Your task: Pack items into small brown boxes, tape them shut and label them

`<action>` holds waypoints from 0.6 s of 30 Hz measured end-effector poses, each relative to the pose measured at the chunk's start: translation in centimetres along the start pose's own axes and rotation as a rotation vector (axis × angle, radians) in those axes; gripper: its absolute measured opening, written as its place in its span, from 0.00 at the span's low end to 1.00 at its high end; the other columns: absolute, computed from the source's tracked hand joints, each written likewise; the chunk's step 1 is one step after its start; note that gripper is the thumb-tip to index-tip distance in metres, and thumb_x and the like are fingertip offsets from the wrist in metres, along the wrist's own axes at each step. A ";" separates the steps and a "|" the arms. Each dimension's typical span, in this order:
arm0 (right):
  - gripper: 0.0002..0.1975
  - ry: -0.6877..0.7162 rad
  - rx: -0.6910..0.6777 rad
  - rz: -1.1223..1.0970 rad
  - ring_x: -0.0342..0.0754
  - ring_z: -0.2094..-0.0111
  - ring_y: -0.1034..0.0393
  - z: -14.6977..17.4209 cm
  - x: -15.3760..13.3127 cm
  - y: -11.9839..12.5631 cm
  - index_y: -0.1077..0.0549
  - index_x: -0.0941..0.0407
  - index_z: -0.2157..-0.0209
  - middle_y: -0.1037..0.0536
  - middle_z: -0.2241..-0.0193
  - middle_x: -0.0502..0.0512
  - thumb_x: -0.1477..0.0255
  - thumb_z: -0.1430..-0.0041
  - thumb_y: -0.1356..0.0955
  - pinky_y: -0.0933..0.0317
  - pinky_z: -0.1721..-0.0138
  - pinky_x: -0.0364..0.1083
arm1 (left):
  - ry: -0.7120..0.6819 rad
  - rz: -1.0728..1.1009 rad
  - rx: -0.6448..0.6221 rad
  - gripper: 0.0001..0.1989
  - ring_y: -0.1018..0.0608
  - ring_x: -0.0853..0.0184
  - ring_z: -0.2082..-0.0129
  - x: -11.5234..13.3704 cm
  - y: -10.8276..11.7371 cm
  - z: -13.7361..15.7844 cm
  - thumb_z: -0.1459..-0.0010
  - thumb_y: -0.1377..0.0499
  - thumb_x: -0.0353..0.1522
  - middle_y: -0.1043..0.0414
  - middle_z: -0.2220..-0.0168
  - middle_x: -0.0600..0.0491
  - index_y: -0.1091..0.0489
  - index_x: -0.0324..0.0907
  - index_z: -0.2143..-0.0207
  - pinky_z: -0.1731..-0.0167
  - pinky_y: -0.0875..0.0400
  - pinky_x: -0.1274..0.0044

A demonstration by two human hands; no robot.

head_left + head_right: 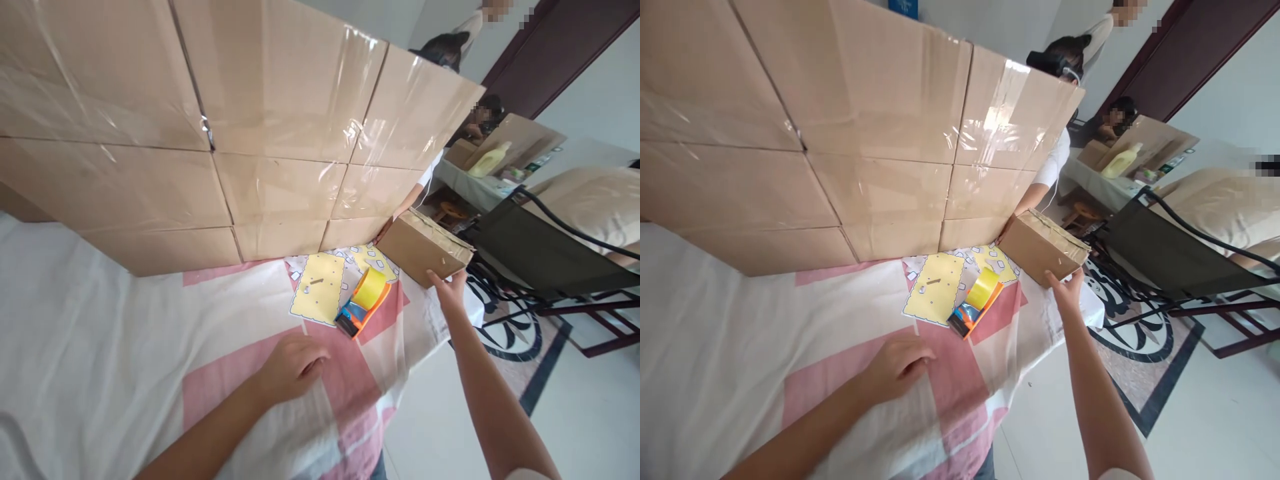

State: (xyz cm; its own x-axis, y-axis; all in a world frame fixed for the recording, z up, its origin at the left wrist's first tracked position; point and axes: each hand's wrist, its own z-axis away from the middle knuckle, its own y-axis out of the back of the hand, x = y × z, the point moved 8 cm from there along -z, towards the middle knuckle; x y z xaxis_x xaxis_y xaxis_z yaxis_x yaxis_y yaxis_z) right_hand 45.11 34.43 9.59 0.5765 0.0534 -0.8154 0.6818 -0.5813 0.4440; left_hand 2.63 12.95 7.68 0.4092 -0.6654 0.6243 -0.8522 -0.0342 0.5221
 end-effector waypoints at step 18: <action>0.70 -0.044 0.224 0.032 0.61 0.38 0.37 1.3 1.6 6.0 0.62 0.58 0.24 0.48 0.32 0.73 0.59 0.60 0.21 0.38 0.36 0.58 | 0.107 0.003 -0.075 0.14 0.21 0.70 0.73 -0.6 0.0 -0.6 0.37 0.49 0.24 0.20 0.72 0.59 0.25 0.45 0.62 0.67 0.31 0.75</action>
State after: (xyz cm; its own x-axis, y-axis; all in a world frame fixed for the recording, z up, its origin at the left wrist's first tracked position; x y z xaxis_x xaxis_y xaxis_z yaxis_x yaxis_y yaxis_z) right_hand 49.57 29.96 10.49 0.5726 0.0000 -0.8199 0.5441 -0.7480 0.3800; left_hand 2.60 13.82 7.66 0.4424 -0.5817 0.6825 -0.8285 0.0262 0.5593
